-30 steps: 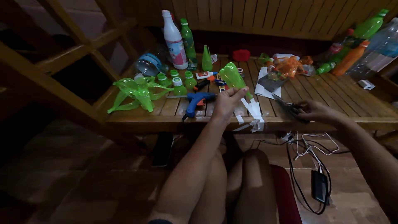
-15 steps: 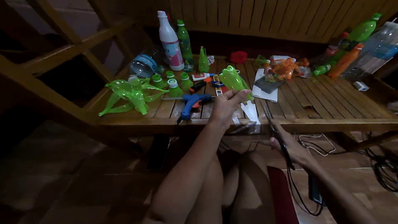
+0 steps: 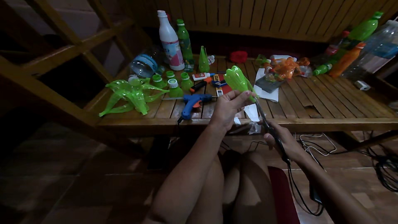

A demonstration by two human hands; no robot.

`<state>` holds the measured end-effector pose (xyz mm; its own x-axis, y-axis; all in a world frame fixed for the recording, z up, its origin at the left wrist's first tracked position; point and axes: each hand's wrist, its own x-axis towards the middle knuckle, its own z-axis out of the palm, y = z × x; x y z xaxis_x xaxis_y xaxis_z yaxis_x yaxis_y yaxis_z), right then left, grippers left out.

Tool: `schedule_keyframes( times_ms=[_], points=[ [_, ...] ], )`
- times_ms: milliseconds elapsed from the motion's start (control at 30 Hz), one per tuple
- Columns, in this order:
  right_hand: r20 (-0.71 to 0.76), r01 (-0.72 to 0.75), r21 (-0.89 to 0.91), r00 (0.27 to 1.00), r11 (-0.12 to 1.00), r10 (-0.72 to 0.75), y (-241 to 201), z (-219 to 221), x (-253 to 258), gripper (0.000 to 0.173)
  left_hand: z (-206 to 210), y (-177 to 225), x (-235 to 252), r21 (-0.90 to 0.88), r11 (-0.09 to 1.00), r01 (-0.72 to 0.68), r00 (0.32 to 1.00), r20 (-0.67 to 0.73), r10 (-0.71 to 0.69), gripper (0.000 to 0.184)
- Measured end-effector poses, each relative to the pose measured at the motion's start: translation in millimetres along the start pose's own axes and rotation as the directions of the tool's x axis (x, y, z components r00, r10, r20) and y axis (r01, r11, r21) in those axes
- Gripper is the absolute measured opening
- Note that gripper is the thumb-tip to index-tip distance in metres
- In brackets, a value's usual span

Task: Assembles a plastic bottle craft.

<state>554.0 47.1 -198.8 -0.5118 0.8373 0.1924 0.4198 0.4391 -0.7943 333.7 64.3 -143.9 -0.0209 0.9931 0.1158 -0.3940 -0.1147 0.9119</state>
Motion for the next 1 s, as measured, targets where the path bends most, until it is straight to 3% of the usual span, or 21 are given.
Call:
schedule_keyframes(
  times_ms=[1000],
  points=[
    [-0.046,-0.016,-0.06,0.999,0.998,0.013,-5.1,1.0,0.9,0.058,2.3,0.9,-4.0,0.084,0.994,-0.064,0.996,-0.061,0.069,0.009]
  ],
)
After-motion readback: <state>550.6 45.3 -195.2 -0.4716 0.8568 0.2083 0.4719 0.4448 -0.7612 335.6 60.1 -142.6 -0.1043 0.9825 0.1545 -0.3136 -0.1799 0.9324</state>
